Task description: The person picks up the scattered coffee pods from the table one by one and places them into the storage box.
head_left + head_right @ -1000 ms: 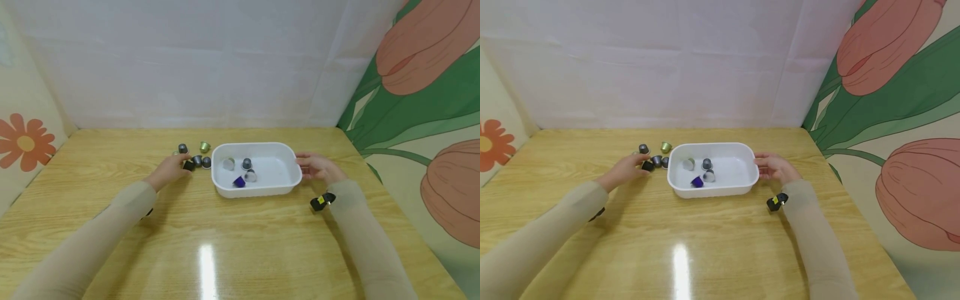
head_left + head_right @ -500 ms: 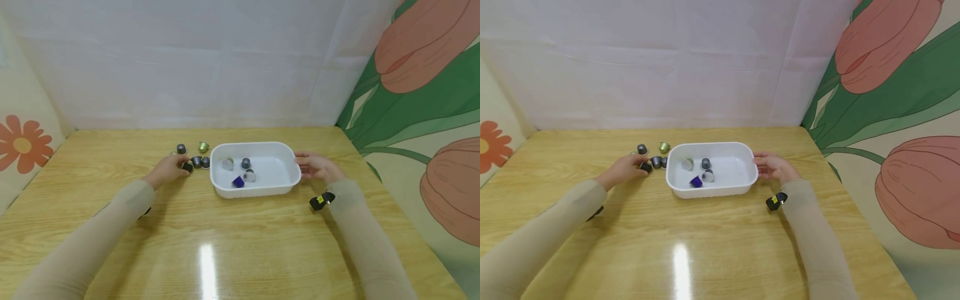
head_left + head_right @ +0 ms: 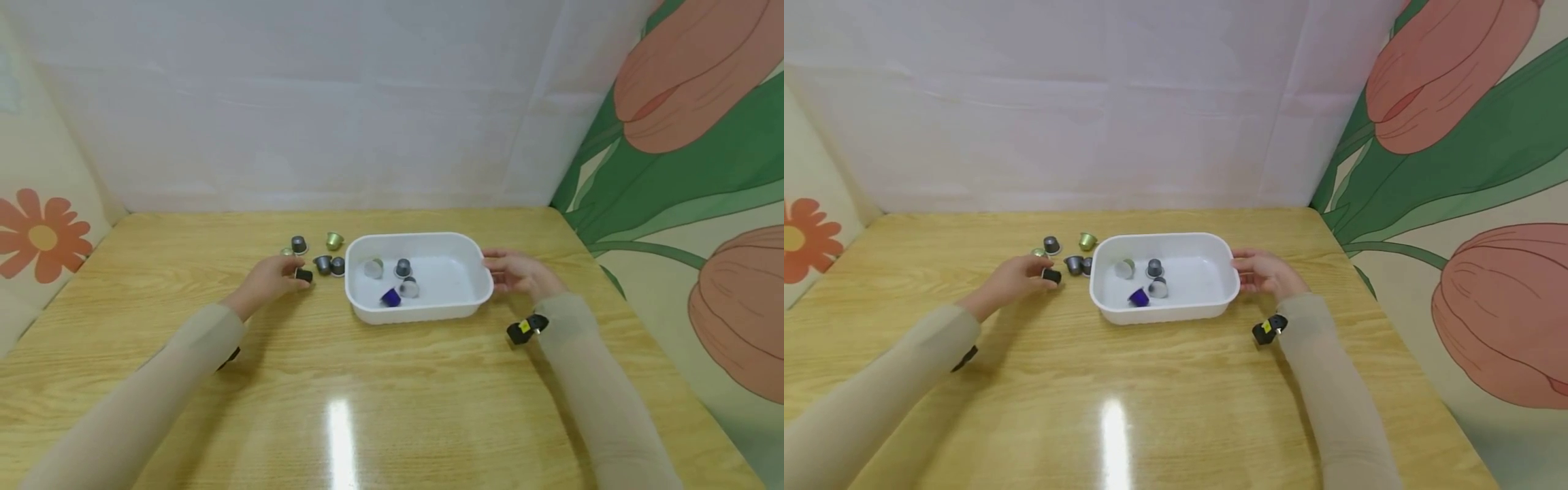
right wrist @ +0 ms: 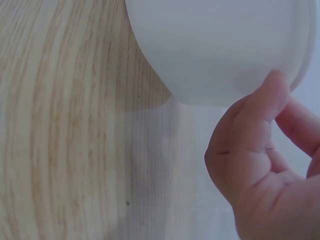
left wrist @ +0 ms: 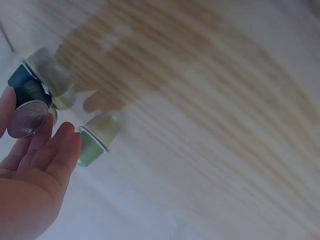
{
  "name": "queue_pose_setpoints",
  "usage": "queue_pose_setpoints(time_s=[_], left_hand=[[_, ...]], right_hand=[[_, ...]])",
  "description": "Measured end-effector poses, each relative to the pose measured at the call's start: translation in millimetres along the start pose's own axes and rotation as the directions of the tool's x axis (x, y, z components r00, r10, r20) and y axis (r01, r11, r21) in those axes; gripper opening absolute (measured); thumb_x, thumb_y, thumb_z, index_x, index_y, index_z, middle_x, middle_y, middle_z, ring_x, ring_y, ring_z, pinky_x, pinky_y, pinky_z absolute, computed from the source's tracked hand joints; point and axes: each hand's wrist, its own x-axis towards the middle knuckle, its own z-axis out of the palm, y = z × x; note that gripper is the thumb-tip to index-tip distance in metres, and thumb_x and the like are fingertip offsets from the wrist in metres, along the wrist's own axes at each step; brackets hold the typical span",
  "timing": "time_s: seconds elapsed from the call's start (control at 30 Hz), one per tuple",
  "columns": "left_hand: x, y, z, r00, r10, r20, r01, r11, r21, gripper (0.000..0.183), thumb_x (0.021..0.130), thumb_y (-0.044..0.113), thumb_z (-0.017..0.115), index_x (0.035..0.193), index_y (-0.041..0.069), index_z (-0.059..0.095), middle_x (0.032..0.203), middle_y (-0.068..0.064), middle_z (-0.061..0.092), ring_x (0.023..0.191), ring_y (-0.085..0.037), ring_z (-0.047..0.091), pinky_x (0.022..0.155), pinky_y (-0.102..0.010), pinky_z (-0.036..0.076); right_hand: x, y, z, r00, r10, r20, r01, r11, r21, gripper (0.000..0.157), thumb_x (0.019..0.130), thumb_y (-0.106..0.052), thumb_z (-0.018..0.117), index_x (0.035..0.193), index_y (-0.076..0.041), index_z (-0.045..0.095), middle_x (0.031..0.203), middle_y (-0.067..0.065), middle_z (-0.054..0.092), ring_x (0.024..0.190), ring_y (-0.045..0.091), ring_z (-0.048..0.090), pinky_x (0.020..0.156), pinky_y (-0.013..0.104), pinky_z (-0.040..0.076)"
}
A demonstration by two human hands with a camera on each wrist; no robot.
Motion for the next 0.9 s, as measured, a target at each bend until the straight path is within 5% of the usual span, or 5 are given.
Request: queue_pose_setpoints(time_s=[0.23, 0.9], left_hand=[[-6.6, 12.1, -1.8, 1.000, -0.022, -0.016, 0.022, 1.000, 0.009, 0.055, 0.093, 0.021, 0.068, 0.136, -0.009, 0.048, 0.134, -0.033, 0.049, 0.124, -0.047, 0.046, 0.104, -0.056, 0.038], [-23.2, 39.7, -7.2, 0.998, 0.055, -0.028, -0.055, 0.998, -0.014, 0.045, 0.093, 0.024, 0.069, 0.127, -0.003, 0.058, 0.128, -0.027, 0.057, 0.121, -0.046, 0.050, 0.100, -0.060, 0.041]], right_hand=[[-1.8, -0.3, -0.4, 1.000, 0.001, 0.009, -0.001, 1.000, 0.010, 0.051, 0.102, -0.006, 0.048, 0.148, -0.001, 0.029, 0.092, 0.000, 0.062, 0.077, 0.013, 0.059, 0.062, 0.023, 0.053], [-0.1, 0.5, 0.3, 1.000, -0.016, 0.017, 0.015, 1.000, 0.006, 0.050, 0.102, -0.007, 0.048, 0.148, 0.000, 0.030, 0.092, 0.000, 0.062, 0.078, 0.014, 0.060, 0.065, 0.023, 0.054]])
